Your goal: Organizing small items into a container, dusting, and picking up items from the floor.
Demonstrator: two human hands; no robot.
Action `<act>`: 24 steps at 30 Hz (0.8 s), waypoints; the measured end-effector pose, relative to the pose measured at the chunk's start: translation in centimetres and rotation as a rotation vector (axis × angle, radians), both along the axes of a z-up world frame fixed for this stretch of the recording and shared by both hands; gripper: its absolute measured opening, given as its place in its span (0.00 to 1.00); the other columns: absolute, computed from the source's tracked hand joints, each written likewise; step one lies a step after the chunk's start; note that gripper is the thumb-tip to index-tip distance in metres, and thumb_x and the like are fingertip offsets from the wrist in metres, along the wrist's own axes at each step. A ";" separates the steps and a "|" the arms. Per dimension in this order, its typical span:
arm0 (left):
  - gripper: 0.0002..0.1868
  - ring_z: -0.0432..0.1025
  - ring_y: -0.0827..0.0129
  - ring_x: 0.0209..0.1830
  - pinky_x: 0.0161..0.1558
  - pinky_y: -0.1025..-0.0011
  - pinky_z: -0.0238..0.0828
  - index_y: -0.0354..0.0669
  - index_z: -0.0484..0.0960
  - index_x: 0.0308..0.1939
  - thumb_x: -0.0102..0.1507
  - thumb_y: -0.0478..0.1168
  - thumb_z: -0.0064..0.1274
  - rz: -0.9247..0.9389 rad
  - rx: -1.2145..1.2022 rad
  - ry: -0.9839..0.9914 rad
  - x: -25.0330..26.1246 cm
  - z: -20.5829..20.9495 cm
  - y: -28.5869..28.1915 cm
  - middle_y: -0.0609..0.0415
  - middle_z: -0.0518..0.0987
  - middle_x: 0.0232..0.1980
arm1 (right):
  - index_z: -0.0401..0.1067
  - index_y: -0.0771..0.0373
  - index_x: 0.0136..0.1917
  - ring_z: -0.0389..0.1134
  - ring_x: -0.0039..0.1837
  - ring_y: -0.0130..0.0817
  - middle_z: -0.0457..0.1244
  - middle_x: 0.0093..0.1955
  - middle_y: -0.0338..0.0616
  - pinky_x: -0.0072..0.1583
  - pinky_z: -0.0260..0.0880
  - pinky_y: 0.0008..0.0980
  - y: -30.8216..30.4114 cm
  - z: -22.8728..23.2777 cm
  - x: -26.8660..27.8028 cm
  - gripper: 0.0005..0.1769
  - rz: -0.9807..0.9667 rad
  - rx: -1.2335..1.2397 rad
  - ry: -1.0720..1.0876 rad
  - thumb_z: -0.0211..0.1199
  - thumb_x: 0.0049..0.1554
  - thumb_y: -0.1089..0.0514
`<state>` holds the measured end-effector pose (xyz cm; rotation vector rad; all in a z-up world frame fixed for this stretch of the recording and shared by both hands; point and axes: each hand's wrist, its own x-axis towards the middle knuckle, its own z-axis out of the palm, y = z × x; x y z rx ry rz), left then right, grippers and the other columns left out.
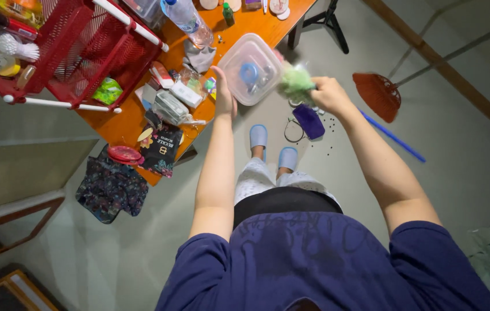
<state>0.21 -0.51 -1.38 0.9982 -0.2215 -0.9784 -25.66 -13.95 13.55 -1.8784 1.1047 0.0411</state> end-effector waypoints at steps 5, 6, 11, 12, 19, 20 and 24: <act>0.52 0.59 0.58 0.77 0.76 0.60 0.53 0.32 0.58 0.78 0.68 0.73 0.38 -0.079 -0.088 -0.029 -0.1 1.5 -1.2 0.43 0.63 0.78 | 0.75 0.70 0.55 0.64 0.47 0.22 0.67 0.47 0.33 0.51 0.64 0.26 -3.8 -11.8 -2.9 0.13 0.009 0.402 -0.694 0.56 0.58 0.66; 0.52 0.61 0.57 0.76 0.75 0.59 0.56 0.29 0.61 0.78 0.70 0.73 0.38 -0.114 -0.088 -0.031 -0.3 1.8 -1.4 0.40 0.66 0.77 | 0.77 0.70 0.56 0.65 0.49 0.22 0.68 0.48 0.34 0.53 0.65 0.26 -3.8 -11.9 -3.0 0.16 0.109 0.438 -0.661 0.57 0.56 0.67; 0.50 0.61 0.54 0.76 0.78 0.57 0.54 0.39 0.55 0.81 0.69 0.70 0.47 -0.242 -0.125 -0.302 -1.3 8.1 -0.1 0.39 0.64 0.76 | 0.78 0.64 0.58 0.68 0.48 0.24 0.70 0.47 0.36 0.51 0.70 0.26 -6.0 -7.4 -3.9 0.16 -0.073 0.262 -0.555 0.59 0.57 0.65; 0.51 0.58 0.54 0.76 0.76 0.56 0.53 0.44 0.50 0.82 0.66 0.67 0.51 -0.254 -0.069 -0.338 -1.7 9.0 0.0 0.41 0.61 0.77 | 0.78 0.65 0.59 0.69 0.52 0.23 0.70 0.51 0.35 0.57 0.70 0.25 -7.1 -9.0 -4.7 0.17 0.000 0.424 -0.841 0.59 0.57 0.67; 0.72 0.54 0.50 0.80 0.75 0.55 0.51 0.53 0.26 0.79 0.53 0.66 0.68 -0.419 0.032 -0.188 -1.1 2.1 -1.3 0.44 0.52 0.80 | 0.80 0.63 0.61 0.65 0.43 0.30 0.69 0.41 0.46 0.46 0.67 0.32 -6.6 -0.3 -3.8 0.25 0.035 -0.040 -0.058 0.57 0.52 0.67; 0.70 0.55 0.49 0.79 0.75 0.54 0.53 0.47 0.34 0.80 0.53 0.63 0.71 -0.406 0.045 -0.171 -1.3 1.2 -1.1 0.42 0.55 0.80 | 0.79 0.62 0.61 0.66 0.43 0.28 0.70 0.41 0.43 0.47 0.68 0.31 -6.8 -0.4 -3.6 0.24 0.123 0.052 -0.042 0.58 0.51 0.66; 0.65 0.50 0.59 0.80 0.74 0.58 0.51 0.52 0.25 0.83 0.63 0.56 0.63 -0.436 0.207 -0.327 -0.8 0.3 0.1 0.45 0.50 0.81 | 0.81 0.55 0.62 0.68 0.44 0.36 0.71 0.45 0.50 0.50 0.69 0.39 -6.9 0.1 -2.8 0.29 0.191 -0.310 0.220 0.60 0.47 0.67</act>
